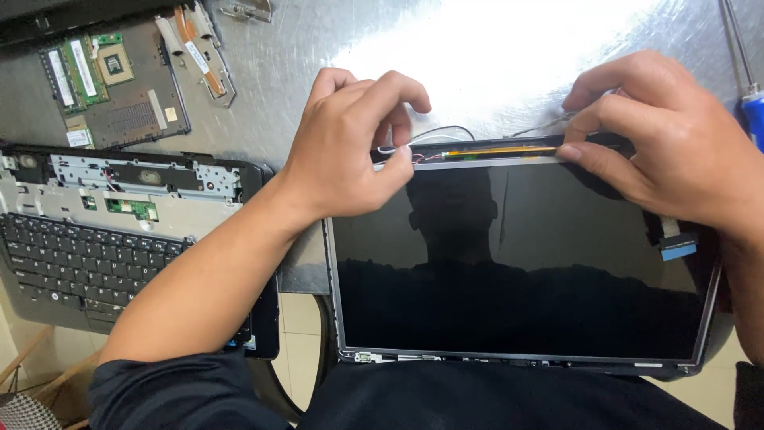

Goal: Technician assembles a laptop by positioning the LCD screen, routing internal antenna and video cables, and securing the assembly with a screwdriver.

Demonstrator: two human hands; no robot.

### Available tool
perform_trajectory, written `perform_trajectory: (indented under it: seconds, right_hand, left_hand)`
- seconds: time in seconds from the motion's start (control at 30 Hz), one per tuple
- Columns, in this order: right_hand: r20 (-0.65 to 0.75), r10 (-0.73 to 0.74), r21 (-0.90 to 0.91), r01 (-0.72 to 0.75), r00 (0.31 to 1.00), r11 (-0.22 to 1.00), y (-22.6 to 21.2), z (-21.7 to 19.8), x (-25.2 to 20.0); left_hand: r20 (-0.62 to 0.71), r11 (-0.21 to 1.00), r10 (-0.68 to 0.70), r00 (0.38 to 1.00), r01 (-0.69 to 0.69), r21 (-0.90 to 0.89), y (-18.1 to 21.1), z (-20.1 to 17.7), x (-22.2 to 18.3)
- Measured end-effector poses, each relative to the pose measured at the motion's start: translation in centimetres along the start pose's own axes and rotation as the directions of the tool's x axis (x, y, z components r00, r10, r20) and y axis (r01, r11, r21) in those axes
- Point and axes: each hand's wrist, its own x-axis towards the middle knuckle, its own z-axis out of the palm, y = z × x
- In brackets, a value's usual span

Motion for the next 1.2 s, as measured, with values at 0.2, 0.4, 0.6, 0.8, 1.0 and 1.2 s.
perform_trajectory:
  seconds: [0.2,0.4,0.6,0.8,1.0,1.2]
  right_hand:
    - [0.002,-0.012,-0.027,0.012,1.000,1.000,-0.3,-0.2,0.4]
    - [0.004,-0.024,-0.076,0.024,1.000,0.997,-0.1,0.0,0.1]
    - [0.005,-0.022,-0.056,0.022,1.000,0.998,-0.2,-0.2,0.4]
    - [-0.017,-0.018,-0.023,0.018,1.000,1.000,-0.5,-0.3,0.5]
    - [-0.022,-0.019,-0.015,0.018,1.000,1.000,-0.7,-0.5,0.7]
    - [-0.003,0.025,-0.023,-0.025,1.000,0.999,-0.9,-0.5,0.6]
  left_hand:
    - [-0.138,0.975,0.129,0.982,-0.101,0.197,0.6,0.1,-0.3]
    - [-0.129,0.706,0.454,0.881,-0.268,0.656,3.6,-0.6,-1.4]
    - [0.023,0.651,0.345,0.938,-0.257,0.715,3.8,1.1,-1.9]
    - [0.057,0.597,0.252,0.966,-0.202,0.777,4.4,2.2,-2.2]
    - [0.011,0.601,0.294,0.956,-0.194,0.775,3.1,2.4,-1.9]
    - [-0.085,0.754,0.302,0.950,-0.183,0.630,3.2,0.9,-0.8]
